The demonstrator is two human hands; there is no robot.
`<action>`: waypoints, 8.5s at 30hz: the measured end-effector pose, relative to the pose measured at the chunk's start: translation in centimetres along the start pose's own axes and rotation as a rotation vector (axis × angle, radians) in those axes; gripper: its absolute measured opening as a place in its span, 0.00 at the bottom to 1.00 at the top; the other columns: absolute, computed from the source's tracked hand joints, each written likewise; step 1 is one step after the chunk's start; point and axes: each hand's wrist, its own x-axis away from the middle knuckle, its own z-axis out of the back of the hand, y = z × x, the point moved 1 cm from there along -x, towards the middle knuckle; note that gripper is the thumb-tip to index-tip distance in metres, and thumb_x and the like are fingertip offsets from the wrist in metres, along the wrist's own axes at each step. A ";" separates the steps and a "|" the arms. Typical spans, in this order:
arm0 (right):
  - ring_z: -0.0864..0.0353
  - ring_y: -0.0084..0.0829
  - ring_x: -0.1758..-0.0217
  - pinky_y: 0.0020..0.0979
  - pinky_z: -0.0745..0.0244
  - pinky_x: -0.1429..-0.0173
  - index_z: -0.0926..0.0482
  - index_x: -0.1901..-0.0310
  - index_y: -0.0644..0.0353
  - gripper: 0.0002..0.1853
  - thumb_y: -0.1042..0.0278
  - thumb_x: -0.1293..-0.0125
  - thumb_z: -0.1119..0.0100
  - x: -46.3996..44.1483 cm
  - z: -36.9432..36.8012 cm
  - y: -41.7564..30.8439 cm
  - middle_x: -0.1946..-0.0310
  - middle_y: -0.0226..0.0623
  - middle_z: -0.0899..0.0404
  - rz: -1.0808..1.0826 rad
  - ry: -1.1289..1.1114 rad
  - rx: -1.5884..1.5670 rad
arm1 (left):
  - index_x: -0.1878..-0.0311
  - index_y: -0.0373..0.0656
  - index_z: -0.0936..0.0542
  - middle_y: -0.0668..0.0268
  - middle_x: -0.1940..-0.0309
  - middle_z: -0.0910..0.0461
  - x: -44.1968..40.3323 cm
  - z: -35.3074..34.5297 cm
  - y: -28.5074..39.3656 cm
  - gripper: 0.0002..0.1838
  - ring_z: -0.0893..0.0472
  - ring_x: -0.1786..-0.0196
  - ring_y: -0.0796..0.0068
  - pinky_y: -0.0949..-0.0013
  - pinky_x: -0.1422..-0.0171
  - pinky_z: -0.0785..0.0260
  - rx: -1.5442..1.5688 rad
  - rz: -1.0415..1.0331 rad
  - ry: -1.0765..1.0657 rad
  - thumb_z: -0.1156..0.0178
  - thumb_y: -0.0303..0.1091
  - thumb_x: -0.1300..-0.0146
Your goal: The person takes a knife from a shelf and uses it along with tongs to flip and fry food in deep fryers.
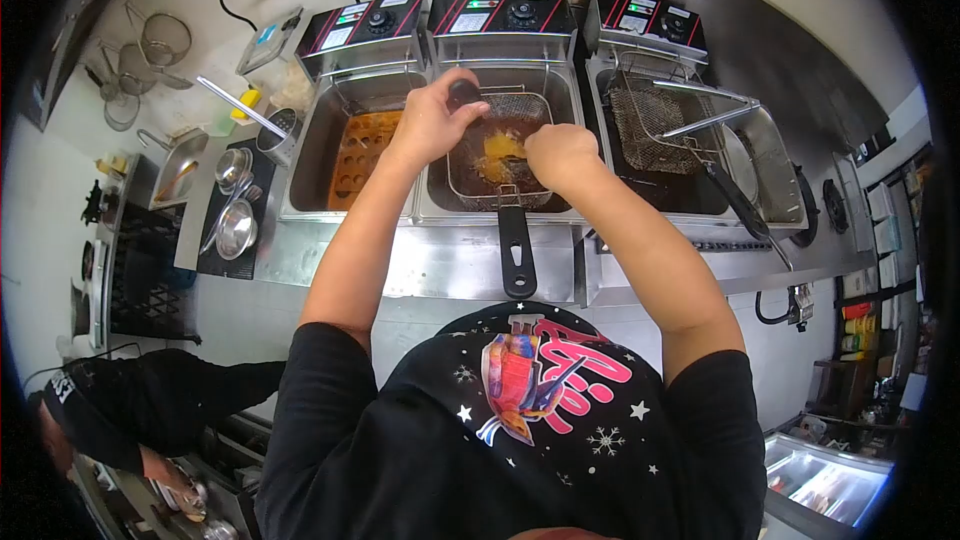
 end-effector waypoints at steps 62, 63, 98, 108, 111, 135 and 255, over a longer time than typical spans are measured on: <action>0.21 0.36 0.52 0.35 0.25 0.54 0.19 0.58 0.54 0.16 0.71 0.52 0.37 -2.7 4.8 1.6 0.56 0.39 0.21 0.015 0.022 -0.120 | 0.60 0.42 0.25 0.60 0.70 0.20 2.9 -2.5 0.9 0.13 0.20 0.72 0.73 0.74 0.65 0.30 0.161 -0.097 -0.103 0.35 0.27 0.49; 0.21 0.37 0.53 0.36 0.25 0.54 0.18 0.58 0.54 0.16 0.71 0.52 0.36 -2.6 5.0 1.8 0.56 0.38 0.21 0.017 0.048 -0.089 | 0.60 0.42 0.25 0.60 0.70 0.20 3.0 -2.3 1.1 0.13 0.20 0.72 0.73 0.74 0.65 0.30 0.142 -0.096 -0.107 0.35 0.26 0.49; 0.19 0.32 0.57 0.35 0.25 0.58 0.18 0.61 0.56 0.14 0.71 0.53 0.34 -7.9 4.2 2.8 0.63 0.34 0.18 -0.052 -0.093 -0.163 | 0.60 0.39 0.25 0.57 0.66 0.21 2.6 -4.4 2.5 0.15 0.20 0.64 0.57 0.68 0.61 0.29 0.070 -0.207 -0.118 0.34 0.27 0.52; 0.19 0.34 0.55 0.36 0.25 0.57 0.18 0.60 0.55 0.16 0.72 0.55 0.33 -7.3 4.5 2.7 0.60 0.35 0.19 -0.065 -0.127 -0.177 | 0.61 0.42 0.25 0.60 0.73 0.20 2.0 -0.5 4.4 0.12 0.19 0.70 0.72 0.73 0.65 0.29 0.133 -0.121 -0.070 0.36 0.27 0.49; 0.19 0.35 0.56 0.36 0.25 0.57 0.18 0.60 0.55 0.16 0.73 0.55 0.33 -7.6 4.2 2.5 0.60 0.36 0.19 -0.074 -0.099 -0.194 | 0.60 0.43 0.26 0.58 0.72 0.21 2.1 -1.2 2.9 0.13 0.20 0.71 0.66 0.71 0.66 0.30 0.057 -0.163 -0.069 0.35 0.28 0.49; 0.19 0.34 0.56 0.35 0.24 0.57 0.18 0.61 0.56 0.13 0.68 0.52 0.36 -4.3 5.6 3.8 0.61 0.35 0.19 0.059 0.012 -0.034 | 0.61 0.42 0.24 0.68 0.70 0.21 1.1 -1.9 1.2 0.12 0.25 0.69 0.84 0.78 0.63 0.32 0.078 0.004 -0.105 0.36 0.26 0.48; 0.21 0.42 0.62 0.39 0.27 0.56 0.18 0.61 0.50 0.15 0.67 0.55 0.36 4.3 3.3 3.5 0.67 0.42 0.20 0.048 0.258 -0.124 | 0.61 0.40 0.23 0.63 0.65 0.20 4.5 4.0 2.8 0.13 0.20 0.61 0.73 0.74 0.59 0.28 0.128 -0.240 0.060 0.34 0.27 0.52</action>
